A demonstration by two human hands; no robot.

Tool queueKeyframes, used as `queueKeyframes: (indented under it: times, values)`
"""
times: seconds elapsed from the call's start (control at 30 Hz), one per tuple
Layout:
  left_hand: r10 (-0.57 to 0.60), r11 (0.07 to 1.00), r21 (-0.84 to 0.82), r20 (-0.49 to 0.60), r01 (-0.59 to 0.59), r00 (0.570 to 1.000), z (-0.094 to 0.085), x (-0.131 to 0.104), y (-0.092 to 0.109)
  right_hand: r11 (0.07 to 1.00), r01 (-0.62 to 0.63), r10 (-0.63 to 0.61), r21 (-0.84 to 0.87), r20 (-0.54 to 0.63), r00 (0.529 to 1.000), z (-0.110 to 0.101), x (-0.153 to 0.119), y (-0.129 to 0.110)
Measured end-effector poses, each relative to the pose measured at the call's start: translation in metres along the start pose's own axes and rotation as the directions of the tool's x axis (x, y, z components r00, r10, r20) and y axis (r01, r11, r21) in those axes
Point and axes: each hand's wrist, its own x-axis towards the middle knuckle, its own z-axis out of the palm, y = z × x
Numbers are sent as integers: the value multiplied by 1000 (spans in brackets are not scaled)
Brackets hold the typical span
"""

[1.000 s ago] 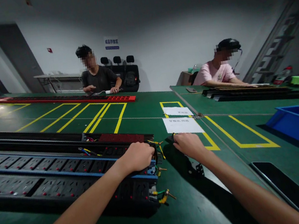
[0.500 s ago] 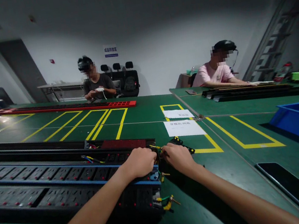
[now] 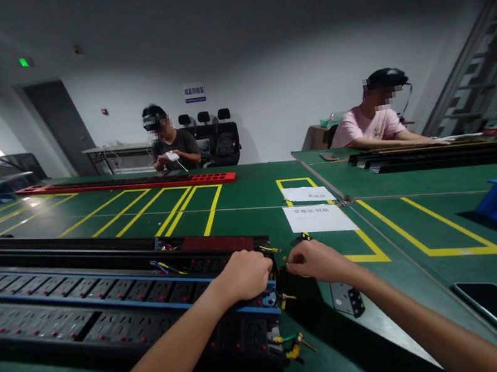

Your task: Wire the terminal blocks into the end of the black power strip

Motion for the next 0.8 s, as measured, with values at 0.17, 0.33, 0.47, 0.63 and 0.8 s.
queueKeyframes:
  times: [0.17, 0.33, 0.47, 0.63, 0.8]
  values:
    - [-1, 1000, -12, -8, 0, 1000, 0, 0, 0, 995, 32, -28, 93, -44, 999, -20, 0, 29]
    - [-3, 1000, -16, 0, 3, 1000, 0, 0, 0, 924, -257, 207, -284, -196, 958, -31, -2, 52]
    - [-3, 1000, -4, -1, 3, 1000, 1, 0, 0, 870, -343, 294, -355, -186, 938, -27, -3, 67]
    - [-12, 1000, -10, 10, 12, 1000, 0, 0, 0, 871, -335, 296, -360, -163, 941, -21, -3, 74]
    - [-10, 1000, -7, 12, 10, 1000, -1, 0, 0, 884, -297, 242, -360, -190, 951, -28, -3, 60]
